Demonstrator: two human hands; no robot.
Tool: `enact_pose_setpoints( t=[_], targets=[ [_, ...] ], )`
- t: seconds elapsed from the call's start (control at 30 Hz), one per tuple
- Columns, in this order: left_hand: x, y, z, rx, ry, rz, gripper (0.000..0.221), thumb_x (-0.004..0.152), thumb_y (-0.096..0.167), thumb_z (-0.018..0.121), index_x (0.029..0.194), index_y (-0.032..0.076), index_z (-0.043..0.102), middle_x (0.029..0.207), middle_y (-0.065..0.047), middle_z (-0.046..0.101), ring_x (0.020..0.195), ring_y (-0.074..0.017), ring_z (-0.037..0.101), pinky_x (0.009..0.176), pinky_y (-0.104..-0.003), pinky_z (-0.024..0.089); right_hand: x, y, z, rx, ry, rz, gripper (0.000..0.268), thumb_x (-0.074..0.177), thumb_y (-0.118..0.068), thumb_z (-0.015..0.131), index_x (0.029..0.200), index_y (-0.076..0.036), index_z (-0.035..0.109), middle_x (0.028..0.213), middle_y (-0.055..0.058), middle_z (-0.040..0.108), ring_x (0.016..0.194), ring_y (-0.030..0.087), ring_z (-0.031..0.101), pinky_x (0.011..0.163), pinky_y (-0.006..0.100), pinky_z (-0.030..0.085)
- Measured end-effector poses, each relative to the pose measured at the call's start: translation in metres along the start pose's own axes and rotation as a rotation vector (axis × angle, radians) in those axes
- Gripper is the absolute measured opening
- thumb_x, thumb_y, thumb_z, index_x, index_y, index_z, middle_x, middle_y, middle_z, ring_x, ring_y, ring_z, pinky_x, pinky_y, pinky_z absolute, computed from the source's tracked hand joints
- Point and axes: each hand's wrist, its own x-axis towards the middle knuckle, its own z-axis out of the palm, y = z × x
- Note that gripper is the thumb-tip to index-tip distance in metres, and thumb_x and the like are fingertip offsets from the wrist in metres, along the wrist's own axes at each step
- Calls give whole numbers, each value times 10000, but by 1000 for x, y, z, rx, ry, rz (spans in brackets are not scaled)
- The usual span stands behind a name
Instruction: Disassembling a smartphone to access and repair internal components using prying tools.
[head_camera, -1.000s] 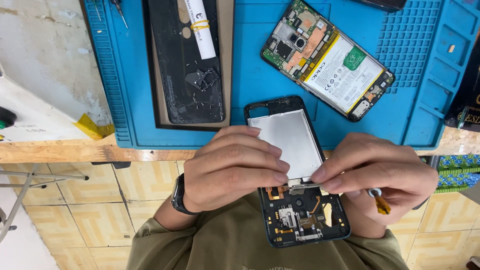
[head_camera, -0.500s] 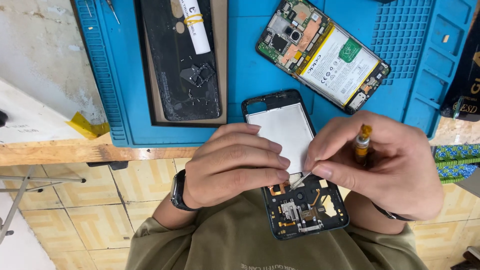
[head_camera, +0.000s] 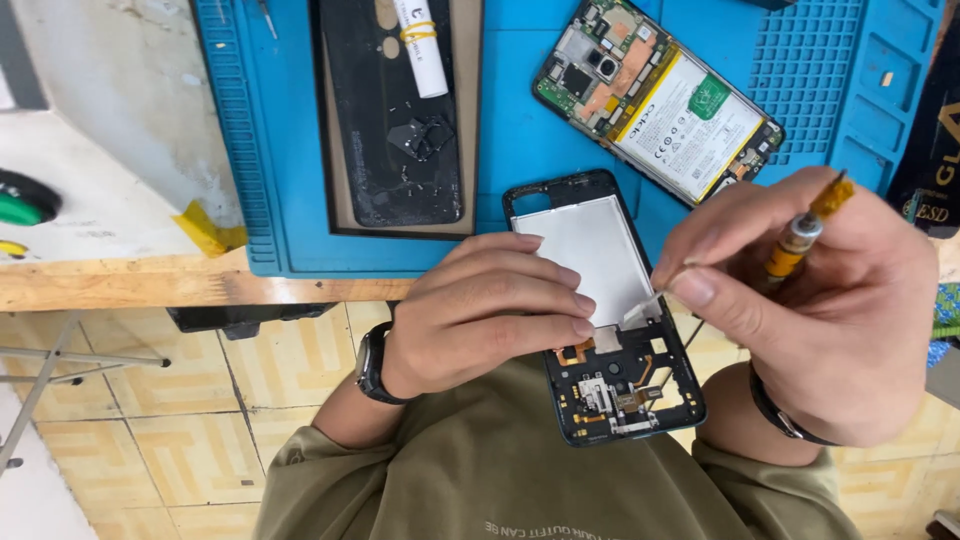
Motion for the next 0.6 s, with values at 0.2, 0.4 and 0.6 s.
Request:
enact_pose_setpoints(
  t=[0.2,0.4,0.6],
  targets=[
    [-1,3,-1,-34,33,14,121,944,66,584,1040,47,655,1075,-97,647,998,-245,676,919,-412,532,39,-32,27,-357,-62,-2,148,854,10,728,952,61,628,854,116,625,748,150,582,670,208,490],
    [-2,7,1,4,91,29,114,928,73,585,998,28,663,1061,-98,649,1003,-240,663,979,-443,521,80,-28,55,-427,-271,-188,97,889,-64,673,879,-74,577,847,0,639,744,98,580,684,225,484],
    [-5,3,9,-68,290,55,97,944,61,555,1003,23,623,1019,-118,633,960,-242,651,932,-409,580,97,-32,75,-511,-303,-105,85,887,-153,657,845,-105,602,803,-9,635,724,115,595,652,277,483]
  ],
)
